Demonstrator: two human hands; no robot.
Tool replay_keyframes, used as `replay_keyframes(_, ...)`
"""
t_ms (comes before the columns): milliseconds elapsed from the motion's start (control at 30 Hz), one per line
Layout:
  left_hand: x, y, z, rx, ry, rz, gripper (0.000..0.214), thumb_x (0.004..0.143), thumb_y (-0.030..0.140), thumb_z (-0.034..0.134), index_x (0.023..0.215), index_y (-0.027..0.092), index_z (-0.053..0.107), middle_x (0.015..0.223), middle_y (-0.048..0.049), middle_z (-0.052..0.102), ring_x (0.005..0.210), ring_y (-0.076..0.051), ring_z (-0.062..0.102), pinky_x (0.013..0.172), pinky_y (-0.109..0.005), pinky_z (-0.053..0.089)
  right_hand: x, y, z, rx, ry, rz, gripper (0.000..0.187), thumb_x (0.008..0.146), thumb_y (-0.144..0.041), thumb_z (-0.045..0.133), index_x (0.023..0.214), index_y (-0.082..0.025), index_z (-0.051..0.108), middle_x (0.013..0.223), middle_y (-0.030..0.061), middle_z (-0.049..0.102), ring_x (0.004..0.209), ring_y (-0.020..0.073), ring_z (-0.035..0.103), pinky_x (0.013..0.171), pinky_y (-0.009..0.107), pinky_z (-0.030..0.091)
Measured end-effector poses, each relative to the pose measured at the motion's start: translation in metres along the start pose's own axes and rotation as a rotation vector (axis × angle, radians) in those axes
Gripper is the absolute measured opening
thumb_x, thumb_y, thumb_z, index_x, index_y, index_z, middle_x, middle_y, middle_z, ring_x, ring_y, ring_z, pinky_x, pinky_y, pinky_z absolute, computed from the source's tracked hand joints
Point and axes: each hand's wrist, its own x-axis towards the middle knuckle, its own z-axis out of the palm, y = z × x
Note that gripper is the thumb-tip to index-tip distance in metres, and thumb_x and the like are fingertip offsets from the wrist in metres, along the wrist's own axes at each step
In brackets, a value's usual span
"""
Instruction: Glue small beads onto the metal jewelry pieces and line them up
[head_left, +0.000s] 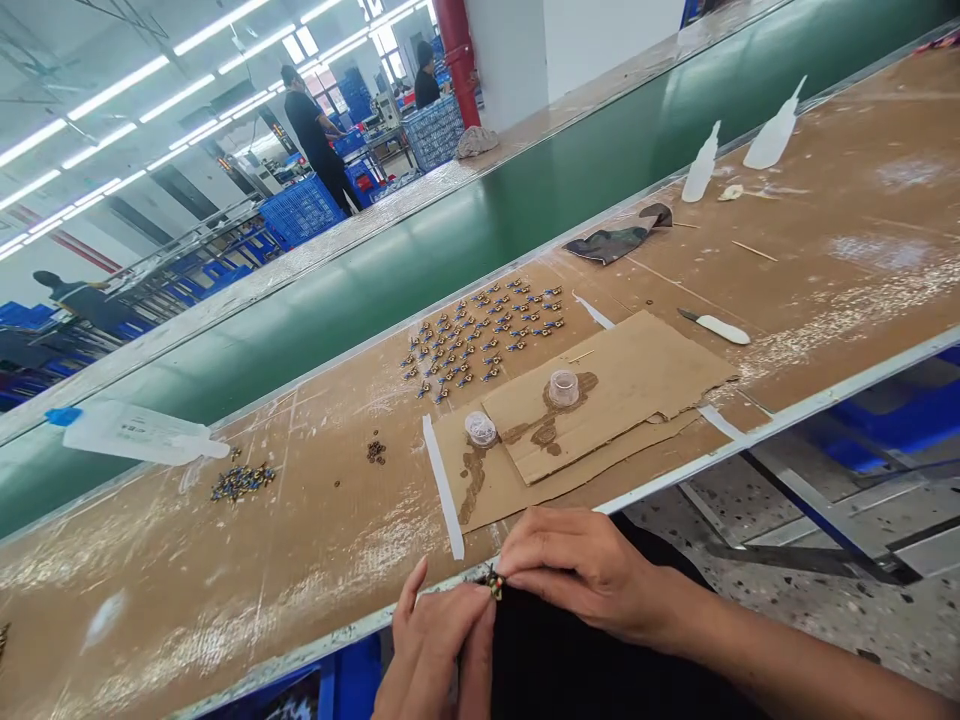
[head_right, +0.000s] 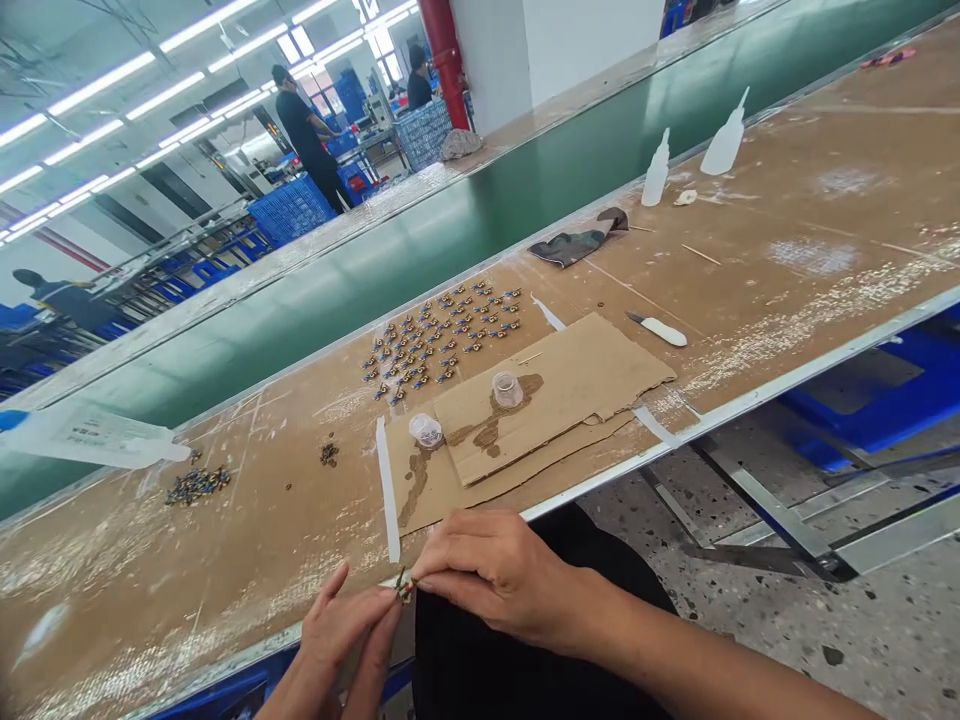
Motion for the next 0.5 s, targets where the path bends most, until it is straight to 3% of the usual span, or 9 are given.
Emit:
replay_keyframes(200,0.007,0.031,0.004,-0.016,0.105,0.015,0.018,0.081,0.009,0.058,0.086,0.024,0.066,0.071,0.0053,0.071,0.063,-0.011,0.068,0.096,-0.038,0.048,-0.001,-0.001,-0.002,-0.072,-0.014,-0.047,0.012,0.089,-0.016,0.052,0.094,-0.012,0.063,0.081,0.0057,0.064,0.076,0.0082,0.059,0.070,0.017,0.049)
replay_keyframes(367,0.006,0.026,0.003,-0.039,0.027,-0.072,0.024,0.079,0.007,0.058,0.087,0.028,0.067,0.071,0.0072,0.071,0.061,-0.011,0.068,0.093,-0.037,0.051,0.000,0.000,-0.003,-0.098,-0.014,-0.068,0.012,0.088,-0.014,0.053,0.093,-0.011,0.063,0.081,0.0063,0.064,0.076,0.0088,0.058,0.069,0.017,0.049)
replay_keyframes(500,0.006,0.020,0.004,-0.043,0.011,-0.083,0.031,0.082,0.007,0.052,0.099,0.030,0.066,0.063,0.0071,0.069,0.056,-0.011,0.066,0.081,-0.031,0.057,0.000,0.000,-0.005,-0.107,-0.022,-0.069,0.012,0.089,-0.015,0.052,0.093,-0.011,0.062,0.080,0.0062,0.063,0.075,0.0088,0.058,0.069,0.017,0.048)
